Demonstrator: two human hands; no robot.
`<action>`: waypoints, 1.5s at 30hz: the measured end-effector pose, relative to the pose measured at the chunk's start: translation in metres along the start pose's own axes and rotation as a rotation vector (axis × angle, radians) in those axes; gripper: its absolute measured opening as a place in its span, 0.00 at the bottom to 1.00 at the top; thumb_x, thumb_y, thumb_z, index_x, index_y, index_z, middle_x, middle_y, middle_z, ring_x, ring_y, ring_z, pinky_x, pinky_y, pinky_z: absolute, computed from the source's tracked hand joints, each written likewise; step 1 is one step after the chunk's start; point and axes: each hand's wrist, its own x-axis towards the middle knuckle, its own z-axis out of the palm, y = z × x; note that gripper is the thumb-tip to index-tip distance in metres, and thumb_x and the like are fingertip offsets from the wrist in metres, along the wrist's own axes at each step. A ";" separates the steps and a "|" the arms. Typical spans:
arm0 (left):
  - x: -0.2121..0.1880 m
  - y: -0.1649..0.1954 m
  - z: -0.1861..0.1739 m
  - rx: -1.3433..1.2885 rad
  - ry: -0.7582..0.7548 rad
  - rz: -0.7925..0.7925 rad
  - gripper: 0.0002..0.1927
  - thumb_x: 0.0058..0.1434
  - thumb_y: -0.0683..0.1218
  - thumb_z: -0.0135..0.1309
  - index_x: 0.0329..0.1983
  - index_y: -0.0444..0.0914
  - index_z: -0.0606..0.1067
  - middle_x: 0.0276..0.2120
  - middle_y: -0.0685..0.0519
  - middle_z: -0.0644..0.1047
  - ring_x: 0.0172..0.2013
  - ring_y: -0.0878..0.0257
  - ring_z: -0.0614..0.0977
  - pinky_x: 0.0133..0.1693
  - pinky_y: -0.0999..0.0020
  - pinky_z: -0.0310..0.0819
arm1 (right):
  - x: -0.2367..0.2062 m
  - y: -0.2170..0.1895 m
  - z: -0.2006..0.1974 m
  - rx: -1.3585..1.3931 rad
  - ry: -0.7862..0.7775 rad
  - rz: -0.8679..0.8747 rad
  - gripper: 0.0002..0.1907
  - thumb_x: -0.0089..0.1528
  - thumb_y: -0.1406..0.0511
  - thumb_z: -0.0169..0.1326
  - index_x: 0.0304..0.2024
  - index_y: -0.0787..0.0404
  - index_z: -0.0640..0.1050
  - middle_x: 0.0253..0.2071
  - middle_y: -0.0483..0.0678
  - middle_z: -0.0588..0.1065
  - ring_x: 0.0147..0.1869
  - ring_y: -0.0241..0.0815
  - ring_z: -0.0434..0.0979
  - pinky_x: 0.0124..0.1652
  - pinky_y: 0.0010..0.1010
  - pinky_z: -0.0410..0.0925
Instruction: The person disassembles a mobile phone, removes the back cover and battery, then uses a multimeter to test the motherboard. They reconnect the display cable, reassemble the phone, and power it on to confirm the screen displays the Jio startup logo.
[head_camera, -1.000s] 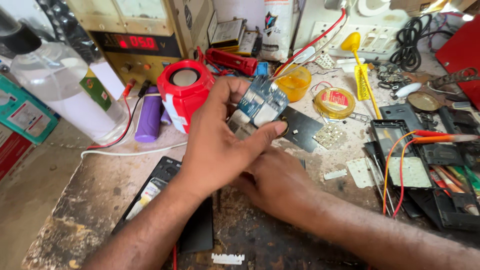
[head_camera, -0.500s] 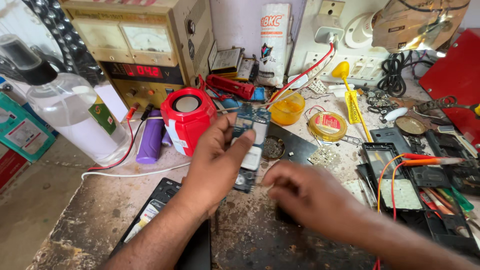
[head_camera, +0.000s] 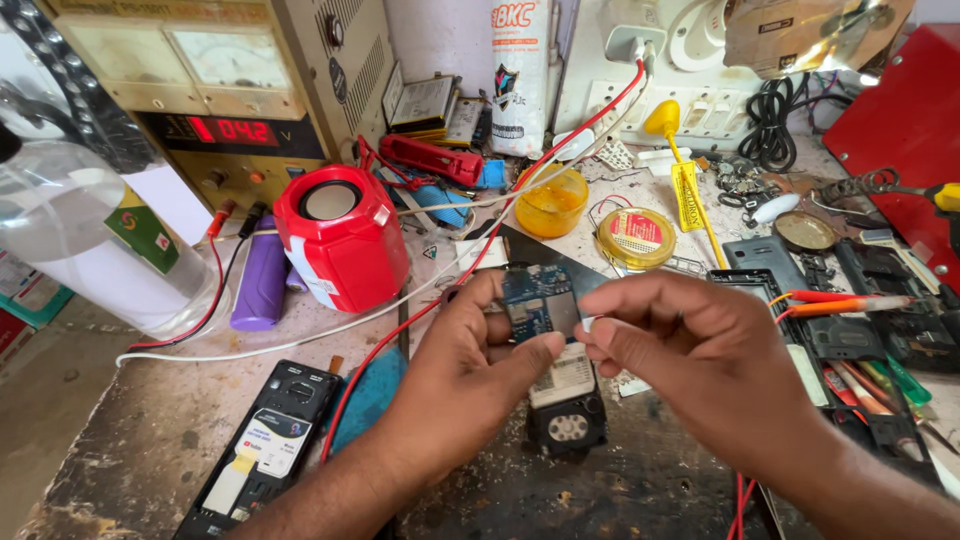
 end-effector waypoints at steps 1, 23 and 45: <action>-0.002 0.000 0.000 -0.020 -0.015 -0.020 0.19 0.64 0.35 0.52 0.58 0.34 0.67 0.45 0.46 0.82 0.42 0.67 0.83 0.43 0.71 0.79 | -0.003 0.000 0.003 -0.067 0.023 -0.012 0.15 0.59 0.69 0.60 0.48 0.65 0.85 0.37 0.47 0.86 0.39 0.31 0.84 0.39 0.23 0.76; -0.013 0.000 -0.006 -0.211 -0.354 0.075 0.28 0.73 0.47 0.50 0.73 0.39 0.56 0.61 0.49 0.72 0.57 0.62 0.77 0.49 0.66 0.79 | -0.029 -0.025 0.009 -0.375 0.083 -0.524 0.10 0.57 0.69 0.66 0.41 0.56 0.83 0.40 0.43 0.84 0.45 0.33 0.84 0.42 0.22 0.75; -0.015 0.004 -0.009 -0.192 -0.352 0.094 0.31 0.72 0.44 0.53 0.74 0.39 0.54 0.66 0.43 0.71 0.62 0.58 0.76 0.56 0.63 0.77 | -0.036 -0.029 0.021 -0.394 0.165 -0.631 0.09 0.59 0.71 0.63 0.42 0.56 0.83 0.40 0.45 0.83 0.45 0.37 0.85 0.49 0.28 0.77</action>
